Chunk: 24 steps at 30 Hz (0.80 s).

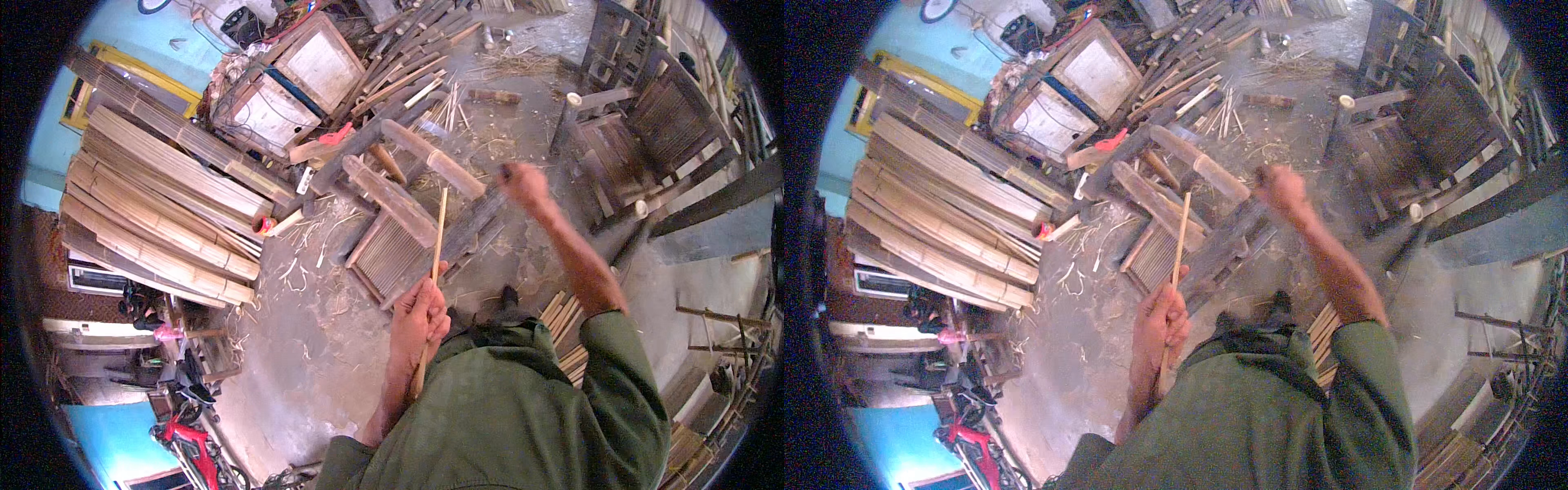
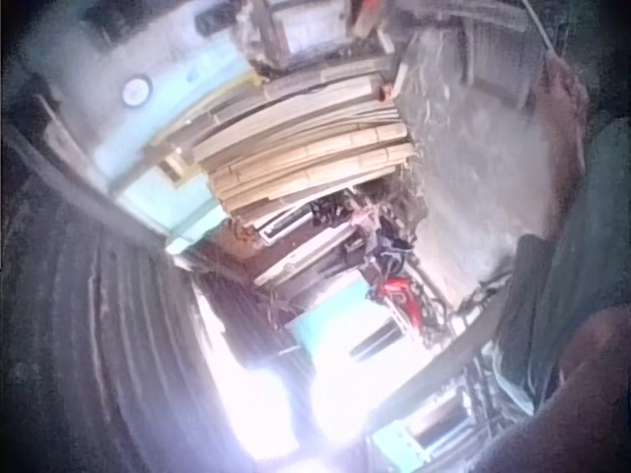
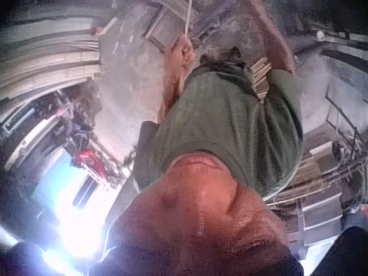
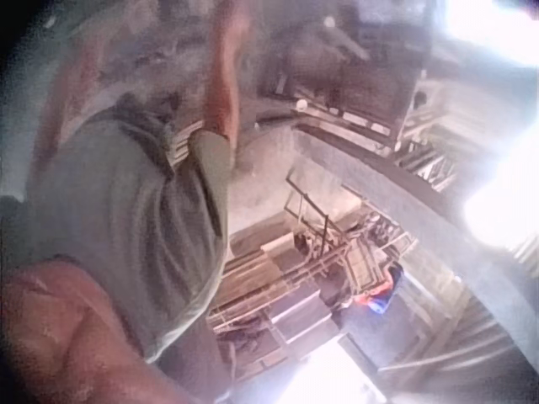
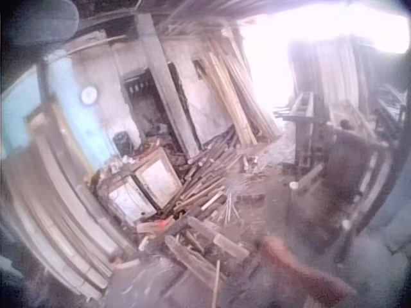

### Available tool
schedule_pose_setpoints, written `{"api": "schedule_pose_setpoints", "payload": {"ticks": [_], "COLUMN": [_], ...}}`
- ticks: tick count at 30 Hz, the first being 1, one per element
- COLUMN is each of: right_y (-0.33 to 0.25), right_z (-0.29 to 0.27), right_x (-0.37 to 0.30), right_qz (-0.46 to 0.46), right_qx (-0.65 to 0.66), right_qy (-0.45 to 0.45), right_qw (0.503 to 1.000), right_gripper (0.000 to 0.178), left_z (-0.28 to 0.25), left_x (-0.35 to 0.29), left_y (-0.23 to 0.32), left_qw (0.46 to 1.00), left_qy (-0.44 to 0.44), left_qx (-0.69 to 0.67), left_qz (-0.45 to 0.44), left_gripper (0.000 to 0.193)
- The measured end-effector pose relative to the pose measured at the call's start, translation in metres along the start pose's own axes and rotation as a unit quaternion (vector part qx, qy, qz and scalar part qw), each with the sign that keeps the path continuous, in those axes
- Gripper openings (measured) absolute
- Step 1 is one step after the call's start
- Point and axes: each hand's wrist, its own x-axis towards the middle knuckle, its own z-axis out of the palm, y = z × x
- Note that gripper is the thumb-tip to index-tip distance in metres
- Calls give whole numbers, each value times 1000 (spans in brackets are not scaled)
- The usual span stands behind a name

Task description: The person assembles a bamboo chair by inserting thin bamboo rods into pre-drilled holes in the frame. They use a hammer to tap the rods into place and a red plastic mallet to secure joints. The person also flips the chair frame to access different sides and continues inserting rods.

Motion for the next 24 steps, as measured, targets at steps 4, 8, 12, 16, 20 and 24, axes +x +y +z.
{"api": "schedule_pose_setpoints", "payload": {"ticks": [4, 8, 12, 16, 20, 24], "right_y": [-41, -90, -69, -4, -45, -69], "right_z": [-6, -9, -3, -18, -22, -20], "right_x": [-17, -37, -17, 30, 9, 3], "right_qz": [-63, -194, -201, 34, -72, -176], "right_qx": [-12, 38, -23, 13, 10, 34], "right_qy": [16, -23, -27, 29, -11, -45], "right_qw": [998, 980, 979, 999, 997, 983], "right_gripper": [17, 13, 14, 20, 22, 22], "left_z": [-12, -7, -1, 5, 0, 16], "left_x": [28, 45, 34, 5, 35, 42], "left_y": [-4, 3, 0, 12, 11, 9], "left_qw": [997, 995, 996, 991, 995, 995], "left_qy": [28, 15, 9, 33, 23, 8], "left_qx": [62, 100, 84, 129, 95, 99], "left_qz": [19, 22, 17, 8, 7, 8], "left_gripper": [38, 36, 35, 36, 34, 33]}}
